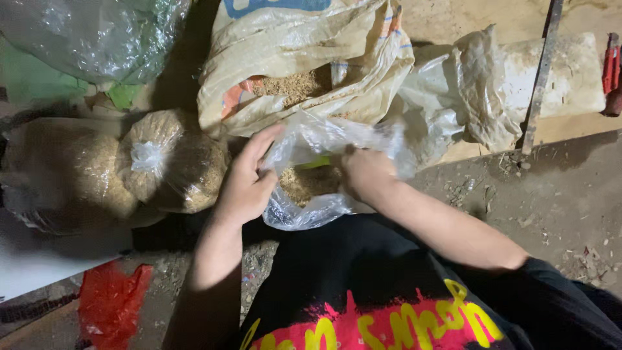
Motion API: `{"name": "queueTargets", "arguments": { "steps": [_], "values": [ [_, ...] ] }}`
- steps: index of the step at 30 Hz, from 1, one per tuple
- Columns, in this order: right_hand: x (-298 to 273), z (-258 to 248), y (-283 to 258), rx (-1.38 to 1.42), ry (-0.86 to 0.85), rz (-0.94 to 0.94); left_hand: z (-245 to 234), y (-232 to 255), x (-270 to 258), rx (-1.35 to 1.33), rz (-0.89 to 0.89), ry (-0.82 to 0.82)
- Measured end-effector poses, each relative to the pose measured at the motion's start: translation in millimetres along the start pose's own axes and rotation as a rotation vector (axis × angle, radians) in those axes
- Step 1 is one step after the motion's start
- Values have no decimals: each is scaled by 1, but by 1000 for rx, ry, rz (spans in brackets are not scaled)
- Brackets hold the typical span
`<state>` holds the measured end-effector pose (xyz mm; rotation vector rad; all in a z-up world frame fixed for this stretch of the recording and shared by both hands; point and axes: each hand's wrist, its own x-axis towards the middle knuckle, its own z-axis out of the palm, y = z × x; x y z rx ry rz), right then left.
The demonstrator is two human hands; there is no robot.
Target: The person scoops grains from a large sack using a green scoop and pours them into a clear plastic bag. The person repeats this action multiple times, gradually filling the bag while keeping the sack open with one hand.
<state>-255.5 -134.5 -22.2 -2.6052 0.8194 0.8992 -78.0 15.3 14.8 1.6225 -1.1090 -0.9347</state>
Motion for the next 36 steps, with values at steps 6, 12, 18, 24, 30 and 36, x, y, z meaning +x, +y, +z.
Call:
{"name": "queueTargets", "arguments": {
  "steps": [6, 12, 18, 24, 30, 36],
  "values": [
    [-17, -14, 29, 68, 215, -174, -1, 16, 0, 158, -103, 36],
    [-69, -57, 95, 354, 377, -133, -19, 18, 14, 496, -153, 299],
    [-28, -74, 128, 383, 643, -139, -29, -16, 55, 600, -302, 271],
    [80, -62, 116, 239, 393, -111, -28, -51, 119, 903, -222, 93],
    [205, -37, 93, 308, 407, -42, -25, -36, 148, 1169, -361, 116],
    [272, -45, 111, 421, 427, 132, -20, -22, 155, 1199, -395, 158]
  ]
}}
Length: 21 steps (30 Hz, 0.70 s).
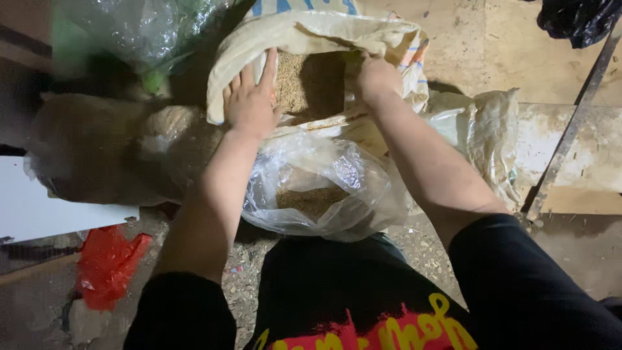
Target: The person scoops grains from a large sack using a green scoop and pours them into a clear plastic bag. The person repeats this action multiple times, gradually filling the bag while keeping the sack open with one hand.
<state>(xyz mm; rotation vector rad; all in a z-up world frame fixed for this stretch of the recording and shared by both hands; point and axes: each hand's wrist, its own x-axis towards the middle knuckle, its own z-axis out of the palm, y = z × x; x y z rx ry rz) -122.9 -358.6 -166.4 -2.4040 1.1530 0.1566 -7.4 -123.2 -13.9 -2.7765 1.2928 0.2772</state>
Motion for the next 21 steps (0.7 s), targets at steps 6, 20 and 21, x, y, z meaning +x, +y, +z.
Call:
{"name": "queueTargets", "arguments": {
  "steps": [6, 20, 21],
  "values": [
    [-15, 5, -17, -117, -3, -101, 9, -5, 9, -22, -90, -342],
    [-12, 96, -32, -88, -209, -103, 116, -59, 53, -215, 10, -462],
    [-15, 91, -33, -56, -227, -70, 126, -63, 55, -232, 30, -453]
  ]
}}
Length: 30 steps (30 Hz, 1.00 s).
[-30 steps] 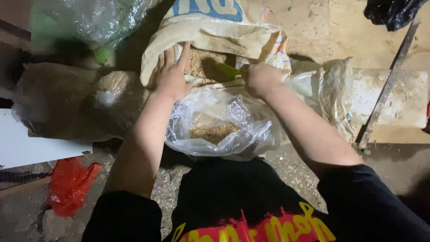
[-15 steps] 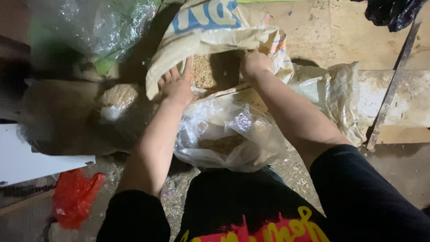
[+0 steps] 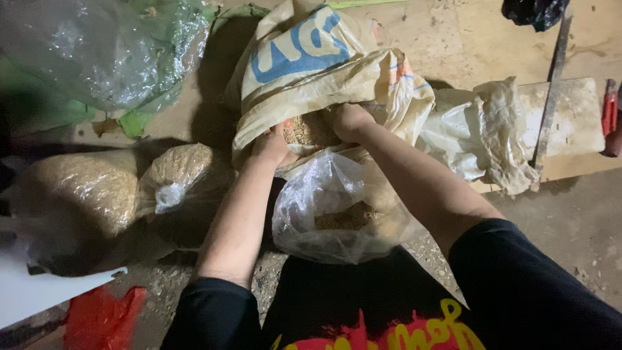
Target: The person scoops grains from a large sack using a green scoop and pours them into a clear plastic bag. The person repeats this action multiple times, gradually filling the bag while keeping the sack open with one hand.
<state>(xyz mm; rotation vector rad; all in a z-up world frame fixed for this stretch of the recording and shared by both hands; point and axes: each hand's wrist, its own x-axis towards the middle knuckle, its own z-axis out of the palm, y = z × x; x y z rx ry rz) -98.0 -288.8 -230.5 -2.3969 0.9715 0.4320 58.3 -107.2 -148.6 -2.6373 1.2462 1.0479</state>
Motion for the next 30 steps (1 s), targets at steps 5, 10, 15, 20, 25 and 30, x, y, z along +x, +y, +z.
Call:
{"name": "queueTargets", "arguments": {
  "steps": [5, 10, 15, 20, 25, 30],
  "values": [
    [-16, -10, 7, 190, -119, -10, 20, -16, 25, -39, 106, 43],
    [-35, -2, 23, 419, -52, -27, 21, -14, 29, -29, 136, 36],
    [-49, -19, 18, 346, -189, 190, 3, -7, 4, -281, 144, -31],
    [-70, -45, 19, 323, -50, 48, -16, -2, -15, -536, 447, 79],
    [-99, -68, 24, 416, 60, -30, -39, 4, -53, -400, 365, 44],
    [-135, -100, 13, 377, 68, -68, -69, 21, -105, -319, 298, 48]
  ]
}}
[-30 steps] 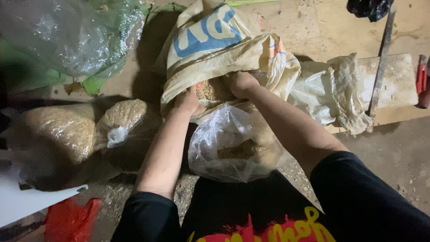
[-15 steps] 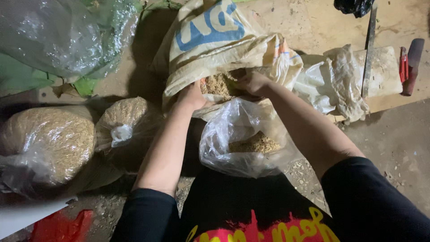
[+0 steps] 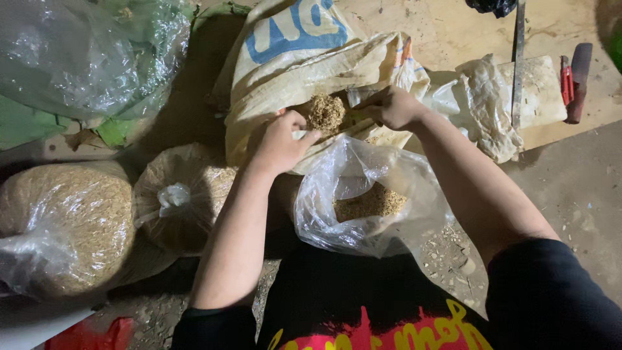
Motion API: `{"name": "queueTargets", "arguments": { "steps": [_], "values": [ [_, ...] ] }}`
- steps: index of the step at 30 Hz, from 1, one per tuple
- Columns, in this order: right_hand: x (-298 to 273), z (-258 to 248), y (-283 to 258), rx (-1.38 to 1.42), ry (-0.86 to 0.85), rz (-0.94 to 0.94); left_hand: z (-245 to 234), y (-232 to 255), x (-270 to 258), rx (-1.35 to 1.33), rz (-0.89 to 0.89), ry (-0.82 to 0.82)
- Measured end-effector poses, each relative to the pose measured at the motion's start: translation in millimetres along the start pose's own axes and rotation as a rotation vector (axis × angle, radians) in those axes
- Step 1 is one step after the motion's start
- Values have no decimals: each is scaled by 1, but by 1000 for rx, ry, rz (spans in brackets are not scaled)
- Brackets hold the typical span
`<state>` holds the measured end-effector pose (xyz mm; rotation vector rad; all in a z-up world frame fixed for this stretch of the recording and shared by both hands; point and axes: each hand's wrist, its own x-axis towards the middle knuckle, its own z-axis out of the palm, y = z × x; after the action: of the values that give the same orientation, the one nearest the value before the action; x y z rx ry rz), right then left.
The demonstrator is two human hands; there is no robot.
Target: The person scoops grains from a large sack using a green scoop and pours them into a clear plastic bag. The person repeats this action multiple times, gradually filling the bag while keeping the sack open with one hand.
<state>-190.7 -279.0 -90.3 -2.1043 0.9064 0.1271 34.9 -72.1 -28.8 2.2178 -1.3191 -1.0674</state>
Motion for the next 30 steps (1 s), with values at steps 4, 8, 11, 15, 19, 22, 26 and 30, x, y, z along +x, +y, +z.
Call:
{"name": "queueTargets", "arguments": {
  "steps": [4, 8, 11, 15, 19, 22, 26, 30],
  "values": [
    [-20, -15, -11, 45, 2, 100, 1, 15, -27, 24, -59, -197],
    [-41, -31, -10, -14, 8, 12, 14, 11, -33, 46, 78, -254],
    [-59, -43, -7, 99, 45, -27, 24, 6, -34, 88, -40, -256],
    [-89, -63, -3, 26, -12, 51, 35, 2, -43, -40, -125, -183],
    [-133, -69, -5, 32, -34, -96, 41, -3, -58, -93, -78, -53],
    [-166, -66, -11, 65, -103, -291, 48, -10, -70, -263, -2, 56],
    [-189, -56, -21, -43, -214, -19, 62, -11, -90, -452, 89, 192],
    [-198, -42, -22, -183, -95, -351, 73, 0, -107, -465, 90, 316]
  ]
}}
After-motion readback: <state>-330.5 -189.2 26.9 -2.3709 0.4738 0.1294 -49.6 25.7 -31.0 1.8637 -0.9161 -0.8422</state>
